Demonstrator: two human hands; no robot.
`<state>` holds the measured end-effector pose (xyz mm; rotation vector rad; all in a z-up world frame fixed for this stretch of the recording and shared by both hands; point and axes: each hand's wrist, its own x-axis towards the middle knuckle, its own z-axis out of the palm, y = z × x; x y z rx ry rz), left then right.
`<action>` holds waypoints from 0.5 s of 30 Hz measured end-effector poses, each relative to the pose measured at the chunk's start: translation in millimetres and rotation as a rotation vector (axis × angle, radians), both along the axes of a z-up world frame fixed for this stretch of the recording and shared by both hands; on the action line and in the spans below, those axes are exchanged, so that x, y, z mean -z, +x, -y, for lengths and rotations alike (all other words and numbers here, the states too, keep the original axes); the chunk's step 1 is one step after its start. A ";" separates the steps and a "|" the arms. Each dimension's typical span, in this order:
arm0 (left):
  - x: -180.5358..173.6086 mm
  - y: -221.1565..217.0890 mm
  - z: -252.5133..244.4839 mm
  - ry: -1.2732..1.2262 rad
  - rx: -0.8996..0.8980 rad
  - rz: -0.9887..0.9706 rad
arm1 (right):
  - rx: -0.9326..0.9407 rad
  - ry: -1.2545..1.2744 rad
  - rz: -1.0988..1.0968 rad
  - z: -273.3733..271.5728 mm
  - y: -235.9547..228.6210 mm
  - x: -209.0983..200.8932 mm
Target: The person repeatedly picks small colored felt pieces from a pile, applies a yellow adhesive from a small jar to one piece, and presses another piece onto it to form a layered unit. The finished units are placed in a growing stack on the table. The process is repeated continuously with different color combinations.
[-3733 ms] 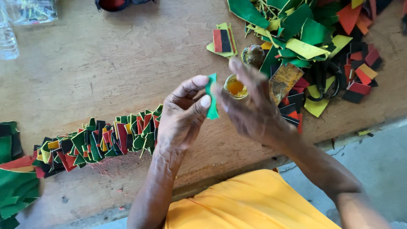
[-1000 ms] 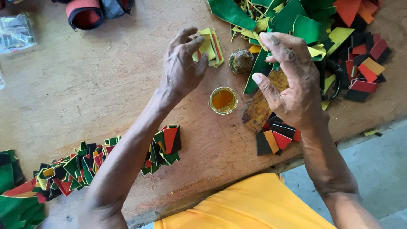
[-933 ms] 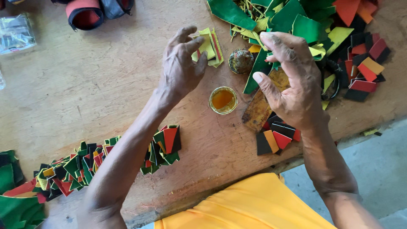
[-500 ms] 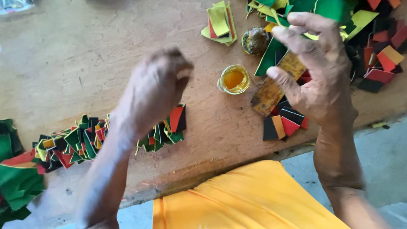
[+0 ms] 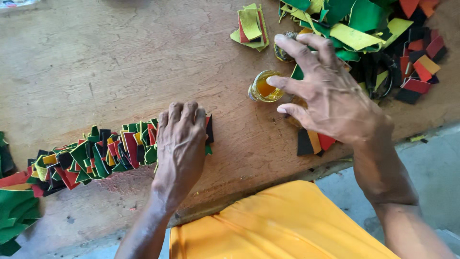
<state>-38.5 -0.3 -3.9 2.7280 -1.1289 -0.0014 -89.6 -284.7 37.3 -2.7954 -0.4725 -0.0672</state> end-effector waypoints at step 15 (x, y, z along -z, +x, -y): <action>6.7 -12.1 -9.5 -0.135 -0.106 -0.016 | 0.003 0.026 0.004 -5.5 -4.7 -5.6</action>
